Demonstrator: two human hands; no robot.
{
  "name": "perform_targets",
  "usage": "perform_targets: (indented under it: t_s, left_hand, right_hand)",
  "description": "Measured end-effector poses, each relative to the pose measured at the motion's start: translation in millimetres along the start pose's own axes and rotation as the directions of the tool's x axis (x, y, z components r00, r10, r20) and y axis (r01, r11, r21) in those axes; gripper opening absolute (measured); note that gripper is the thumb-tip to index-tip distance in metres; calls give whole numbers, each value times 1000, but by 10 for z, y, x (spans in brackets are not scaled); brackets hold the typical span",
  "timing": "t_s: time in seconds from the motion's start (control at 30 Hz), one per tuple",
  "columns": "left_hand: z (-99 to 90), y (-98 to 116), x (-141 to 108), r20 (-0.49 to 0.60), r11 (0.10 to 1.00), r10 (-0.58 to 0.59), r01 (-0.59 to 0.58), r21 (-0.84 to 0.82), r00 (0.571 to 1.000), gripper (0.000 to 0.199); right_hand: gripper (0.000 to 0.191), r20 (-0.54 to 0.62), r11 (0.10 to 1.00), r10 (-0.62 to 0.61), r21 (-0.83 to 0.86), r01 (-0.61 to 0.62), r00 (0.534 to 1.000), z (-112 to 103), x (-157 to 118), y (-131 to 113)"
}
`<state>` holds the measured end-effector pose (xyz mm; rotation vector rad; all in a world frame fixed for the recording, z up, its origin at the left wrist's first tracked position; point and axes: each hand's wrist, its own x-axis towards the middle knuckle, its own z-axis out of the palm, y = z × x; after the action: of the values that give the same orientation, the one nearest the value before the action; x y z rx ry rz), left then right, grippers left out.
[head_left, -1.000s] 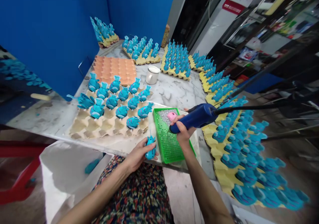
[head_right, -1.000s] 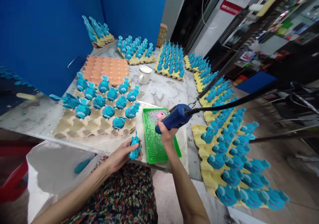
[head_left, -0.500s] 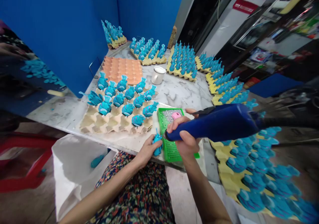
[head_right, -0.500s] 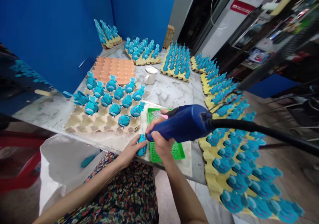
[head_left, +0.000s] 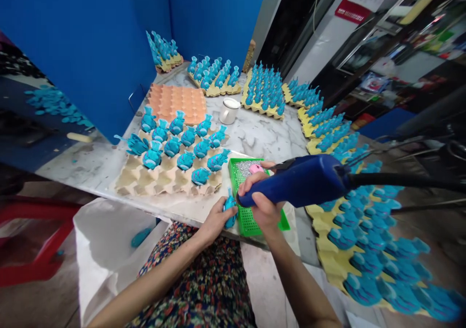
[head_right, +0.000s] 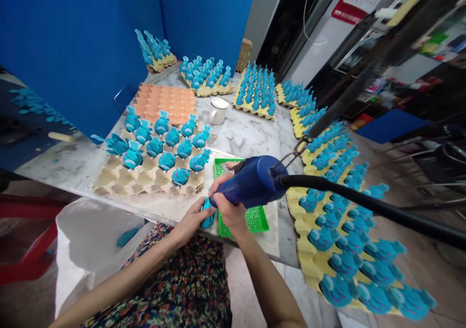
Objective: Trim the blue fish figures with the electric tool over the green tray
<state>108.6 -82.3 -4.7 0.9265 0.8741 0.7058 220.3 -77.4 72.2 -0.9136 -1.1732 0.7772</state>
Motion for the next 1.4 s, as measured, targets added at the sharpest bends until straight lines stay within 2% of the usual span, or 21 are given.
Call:
perform_targets:
  t_s: [0.2,0.3,0.53,0.67,0.77,0.87,0.97,1.03,1.1,1.17,1.2,1.23,1.27,1.3,1.33,1.37,1.4]
  left_hand:
    - [12,46,18,-11,1000,-14,14,-15,1000,26]
    - [0,86,20,13,998,-61,61,-10,998,28]
    - [-135,170,-14,151,987,-155,159,-14,976,39]
    - [-185,193,-52,163,987,-155,161,-21,974,41]
    - [-257,218,-153,142,987,-160,158,19,977,44]
    - [-511,275,-398,87,974,-194,181,136,977,42]
    - [-980,371,-782,63,909,-203,164,383,977,31]
    - [-1318,474,-1046,45,814,-225,163,557,973,30]
    - [-1583,619,-1228,-74,722,-196,195,664,978,38]
    - [-1732,786,-1250,-217,663,-45,192,724,975,33]
    - [-1766,863,-1190,-278,637,78,167,752,957,27]
    - [-1776,927,-1087,-333,604,226,137,786,916,24]
    - [-1770,972,-950,-371,566,377,106,817,849,26]
    - [-1753,996,-793,-403,521,513,98,848,758,28]
    - [-1731,1002,-626,-407,468,607,107,877,682,31]
    - [-1707,992,-465,-403,423,661,130,897,633,35]
    - [-1685,971,-318,-396,375,691,169,912,605,39]
  right_hand:
    - [9,22,995,34,-90,-32,999,-22,-23,108]
    - [8,28,994,25,-111,-22,999,-13,-12,91]
    - [7,77,999,33,15,-34,997,44,29,-44]
    - [10,10,1000,-2,0,2,1000,69,12,-125]
    - [10,-50,995,-50,79,54,998,101,13,-212]
    - [26,-110,987,-58,141,73,992,102,23,-288]
    - [41,-157,993,-49,101,65,986,37,26,-287]
    - [42,-184,996,-43,73,57,982,-22,31,-240]
    - [45,-212,997,-29,62,44,977,-70,43,-183]
    - [47,-228,997,-21,61,36,973,-95,61,-139]
    - [47,-228,997,-19,62,34,973,-99,71,-124]
    - [45,-226,998,-18,61,33,974,-99,81,-114]
    - [43,-227,998,-21,56,34,974,-97,92,-108]
    - [41,-229,998,-21,49,34,973,-96,102,-103]
    - [39,-236,999,-20,41,31,972,-98,110,-99]
    - [39,-245,999,-20,34,29,969,-104,117,-94]
    - [40,-251,999,-16,32,25,968,-115,121,-87]
